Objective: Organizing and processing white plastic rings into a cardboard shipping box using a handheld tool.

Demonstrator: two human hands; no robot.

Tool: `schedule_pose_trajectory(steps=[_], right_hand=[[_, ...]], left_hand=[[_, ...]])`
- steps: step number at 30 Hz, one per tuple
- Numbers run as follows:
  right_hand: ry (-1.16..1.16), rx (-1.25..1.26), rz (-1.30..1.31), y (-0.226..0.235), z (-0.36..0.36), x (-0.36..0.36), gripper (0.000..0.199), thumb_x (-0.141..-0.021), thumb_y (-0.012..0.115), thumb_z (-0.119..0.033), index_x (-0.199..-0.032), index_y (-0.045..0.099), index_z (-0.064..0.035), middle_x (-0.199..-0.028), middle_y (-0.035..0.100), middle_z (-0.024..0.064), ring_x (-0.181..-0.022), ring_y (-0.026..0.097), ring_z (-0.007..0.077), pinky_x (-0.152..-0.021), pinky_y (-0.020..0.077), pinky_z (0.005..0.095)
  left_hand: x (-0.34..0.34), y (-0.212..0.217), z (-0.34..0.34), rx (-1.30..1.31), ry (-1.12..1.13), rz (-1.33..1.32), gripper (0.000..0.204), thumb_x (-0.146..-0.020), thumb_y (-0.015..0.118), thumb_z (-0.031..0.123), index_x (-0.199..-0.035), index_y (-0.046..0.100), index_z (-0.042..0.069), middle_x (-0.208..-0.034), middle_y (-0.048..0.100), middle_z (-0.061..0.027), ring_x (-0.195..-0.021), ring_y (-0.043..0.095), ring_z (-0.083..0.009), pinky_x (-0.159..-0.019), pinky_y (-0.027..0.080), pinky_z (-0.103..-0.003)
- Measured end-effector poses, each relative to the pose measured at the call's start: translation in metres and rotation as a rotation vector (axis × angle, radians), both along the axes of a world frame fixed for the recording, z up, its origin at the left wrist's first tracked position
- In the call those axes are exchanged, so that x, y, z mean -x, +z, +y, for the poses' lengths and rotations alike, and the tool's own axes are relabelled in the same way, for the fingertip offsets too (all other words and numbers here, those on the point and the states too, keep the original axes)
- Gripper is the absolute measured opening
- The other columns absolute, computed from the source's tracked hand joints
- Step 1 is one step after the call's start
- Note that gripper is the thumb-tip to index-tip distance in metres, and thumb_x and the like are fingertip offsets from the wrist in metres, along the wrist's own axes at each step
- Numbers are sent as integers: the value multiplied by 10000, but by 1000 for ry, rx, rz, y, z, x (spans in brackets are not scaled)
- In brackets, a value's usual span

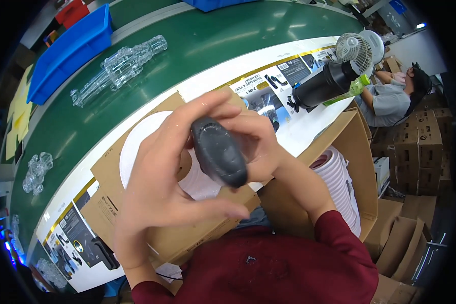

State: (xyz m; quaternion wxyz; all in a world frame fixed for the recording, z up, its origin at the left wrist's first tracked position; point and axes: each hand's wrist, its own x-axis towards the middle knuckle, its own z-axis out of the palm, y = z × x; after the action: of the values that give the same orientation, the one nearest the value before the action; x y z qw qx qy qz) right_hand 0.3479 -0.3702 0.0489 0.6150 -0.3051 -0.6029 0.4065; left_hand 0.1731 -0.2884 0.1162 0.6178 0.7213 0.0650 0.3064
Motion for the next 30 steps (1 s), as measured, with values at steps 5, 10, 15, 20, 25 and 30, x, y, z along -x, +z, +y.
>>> schedule_pose_trajectory(steps=[5,10,15,20,25,30], right_hand=[[-163,-93,-111,6,7,14,478,-777,812,-186,-1156,646,52,-1158,658,174,-976,639,235,-877,512,349],[-297,-16,-43,12,-2,-9,187,-915,575,-45,-1031,656,78,-1102,659,218,-954,642,223,-824,526,339],[-314,109,-39,5,-3,-3,92,-900,582,19,-947,661,30,-992,685,142,-935,644,198,-820,510,323],[-190,-6,-73,-7,-3,16,56,-880,633,-20,-828,631,-1,-843,661,110,-783,629,212,-717,499,325],[-192,-131,-262,-9,-12,30,114,-854,672,-72,-776,616,-10,-785,642,100,-723,619,248,-644,490,346],[-171,-255,-208,-12,2,35,149,-854,683,-115,-762,615,-20,-756,626,85,-696,614,242,-618,489,334]], left_hand=[[8,0,-15,-202,247,-15,776,-784,774,292,-1381,423,-58,-1116,637,-162,-1097,606,-250,-940,474,-343],[6,14,-12,458,299,-262,607,-858,654,304,-1296,436,-56,-856,543,-110,-788,568,-210,-745,483,-355],[8,-3,-14,291,203,-305,305,-873,675,273,-884,547,-4,-590,524,-106,-546,555,-236,-553,474,-359],[25,-19,-5,269,79,-233,417,-874,678,276,-1016,434,-31,-721,540,-149,-581,550,-205,-574,507,-349],[29,0,-7,304,-80,-148,282,-898,683,202,-972,571,-46,-763,611,-152,-698,606,-237,-637,505,-336],[32,16,-23,282,11,-179,241,-899,632,170,-950,554,-52,-763,611,-172,-719,607,-254,-672,513,-361]])
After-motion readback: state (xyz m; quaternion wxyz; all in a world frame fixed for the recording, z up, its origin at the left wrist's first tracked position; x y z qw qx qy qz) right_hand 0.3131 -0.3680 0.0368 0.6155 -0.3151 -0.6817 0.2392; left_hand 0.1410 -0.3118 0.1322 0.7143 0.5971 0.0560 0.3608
